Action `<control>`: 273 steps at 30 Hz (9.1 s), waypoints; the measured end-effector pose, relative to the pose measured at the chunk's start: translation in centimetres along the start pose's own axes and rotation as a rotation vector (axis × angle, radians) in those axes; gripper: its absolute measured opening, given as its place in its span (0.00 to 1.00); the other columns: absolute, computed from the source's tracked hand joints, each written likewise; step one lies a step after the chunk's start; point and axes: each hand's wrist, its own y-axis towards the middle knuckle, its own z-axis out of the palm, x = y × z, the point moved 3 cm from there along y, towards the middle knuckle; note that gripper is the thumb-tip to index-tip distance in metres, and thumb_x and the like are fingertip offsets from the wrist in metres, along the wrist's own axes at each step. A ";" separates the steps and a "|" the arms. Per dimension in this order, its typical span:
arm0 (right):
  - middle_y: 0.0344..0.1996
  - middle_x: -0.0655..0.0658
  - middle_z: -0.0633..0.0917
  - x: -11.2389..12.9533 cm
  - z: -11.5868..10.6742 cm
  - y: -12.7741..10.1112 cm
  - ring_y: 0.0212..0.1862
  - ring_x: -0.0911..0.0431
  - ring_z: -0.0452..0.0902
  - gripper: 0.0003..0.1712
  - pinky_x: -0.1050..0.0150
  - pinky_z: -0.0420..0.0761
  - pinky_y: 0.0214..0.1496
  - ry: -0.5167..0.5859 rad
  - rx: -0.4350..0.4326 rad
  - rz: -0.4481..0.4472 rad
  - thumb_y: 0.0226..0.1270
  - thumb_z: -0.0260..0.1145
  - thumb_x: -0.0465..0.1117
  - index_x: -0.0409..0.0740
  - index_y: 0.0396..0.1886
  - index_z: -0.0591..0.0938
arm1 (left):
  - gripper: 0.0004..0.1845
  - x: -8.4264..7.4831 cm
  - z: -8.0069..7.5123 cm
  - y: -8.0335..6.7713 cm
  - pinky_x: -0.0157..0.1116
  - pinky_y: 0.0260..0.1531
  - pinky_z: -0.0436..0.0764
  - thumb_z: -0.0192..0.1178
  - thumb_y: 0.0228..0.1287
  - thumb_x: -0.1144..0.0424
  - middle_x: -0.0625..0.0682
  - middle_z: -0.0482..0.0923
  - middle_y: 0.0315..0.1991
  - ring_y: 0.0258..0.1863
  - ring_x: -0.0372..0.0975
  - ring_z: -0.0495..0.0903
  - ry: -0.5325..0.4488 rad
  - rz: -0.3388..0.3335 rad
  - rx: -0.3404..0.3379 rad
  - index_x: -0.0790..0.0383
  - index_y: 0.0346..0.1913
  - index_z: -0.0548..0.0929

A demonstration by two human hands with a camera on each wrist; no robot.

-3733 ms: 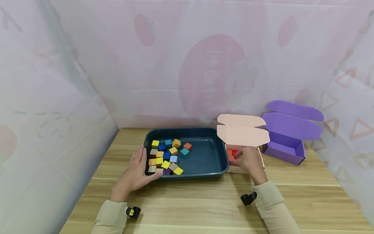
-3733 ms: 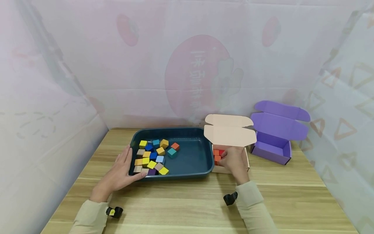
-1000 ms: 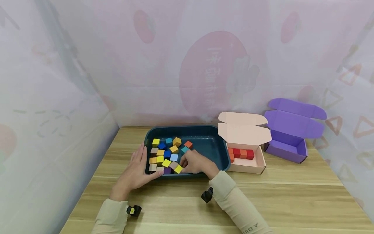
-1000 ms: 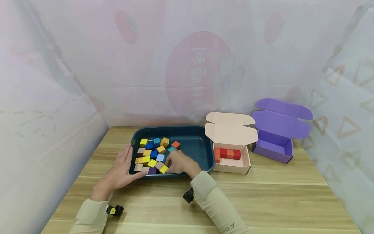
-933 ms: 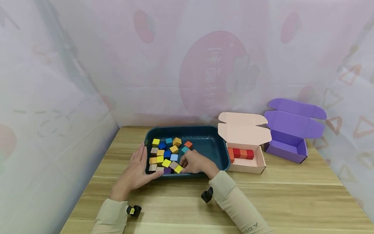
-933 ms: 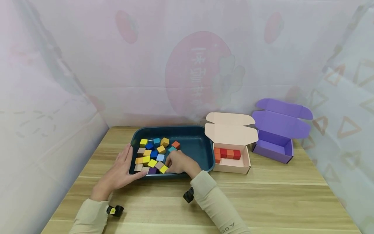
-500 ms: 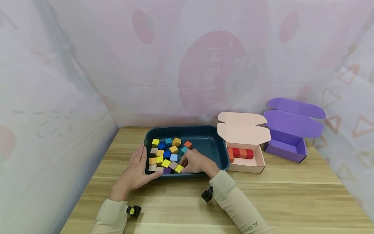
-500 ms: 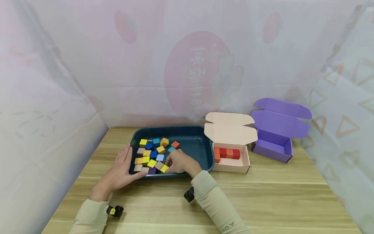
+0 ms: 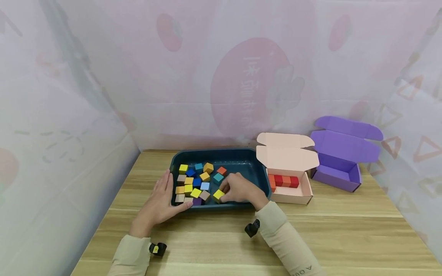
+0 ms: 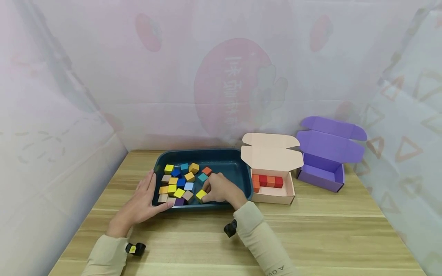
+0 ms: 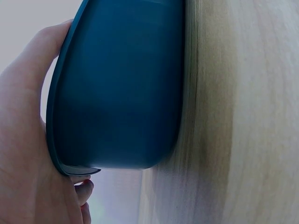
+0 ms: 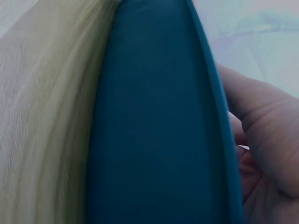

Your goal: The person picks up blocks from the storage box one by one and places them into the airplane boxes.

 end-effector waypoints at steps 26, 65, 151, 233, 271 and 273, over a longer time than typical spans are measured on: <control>0.44 0.43 0.93 -2.3 -7.7 -6.5 0.43 0.56 0.90 0.19 0.60 0.92 0.49 0.033 -0.178 0.098 0.62 0.80 0.44 0.38 0.49 0.91 | 0.71 0.1 0.1 -0.1 0.66 0.82 0.47 0.60 0.60 0.21 0.64 0.32 0.88 0.86 0.63 0.40 0.003 -0.008 0.005 0.70 0.85 0.41; 0.44 0.34 0.92 -10.7 -10.3 -13.3 0.44 0.47 0.87 0.24 0.52 0.89 0.46 0.012 -0.342 0.437 0.64 0.77 0.45 0.30 0.50 0.89 | 0.71 -0.1 -0.1 0.0 0.66 0.83 0.46 0.59 0.60 0.21 0.65 0.32 0.88 0.86 0.62 0.41 0.002 0.002 -0.001 0.70 0.85 0.39; 0.50 0.38 0.91 -0.7 -3.5 -2.3 0.48 0.51 0.87 0.21 0.55 0.90 0.56 0.001 -0.335 0.203 0.68 0.78 0.43 0.36 0.55 0.88 | 0.71 -0.2 0.0 0.0 0.63 0.84 0.45 0.59 0.59 0.19 0.62 0.30 0.88 0.87 0.61 0.39 -0.007 -0.013 0.009 0.69 0.85 0.39; 0.41 0.41 0.92 -1.0 -5.5 -5.5 0.38 0.55 0.88 0.15 0.56 0.92 0.49 0.075 -0.401 0.194 0.64 0.79 0.39 0.36 0.47 0.90 | 0.71 -0.2 -0.1 -0.2 0.63 0.84 0.44 0.60 0.60 0.21 0.63 0.32 0.88 0.87 0.61 0.40 -0.020 -0.003 -0.004 0.69 0.85 0.41; 0.45 0.42 0.93 -11.1 -9.7 -14.5 0.45 0.51 0.91 0.17 0.59 0.91 0.47 0.045 -0.252 0.135 0.67 0.77 0.41 0.39 0.53 0.89 | 0.70 -0.1 -0.1 -0.3 0.65 0.83 0.45 0.60 0.61 0.21 0.63 0.31 0.88 0.87 0.62 0.40 -0.022 -0.001 -0.006 0.70 0.85 0.41; 0.45 0.42 0.92 -11.5 -9.5 -14.4 0.45 0.52 0.91 0.17 0.59 0.91 0.47 0.052 -0.235 0.129 0.66 0.78 0.40 0.38 0.53 0.89 | 0.70 -0.2 0.0 -0.3 0.65 0.83 0.45 0.60 0.61 0.22 0.63 0.31 0.88 0.87 0.62 0.40 -0.020 0.003 -0.008 0.70 0.85 0.41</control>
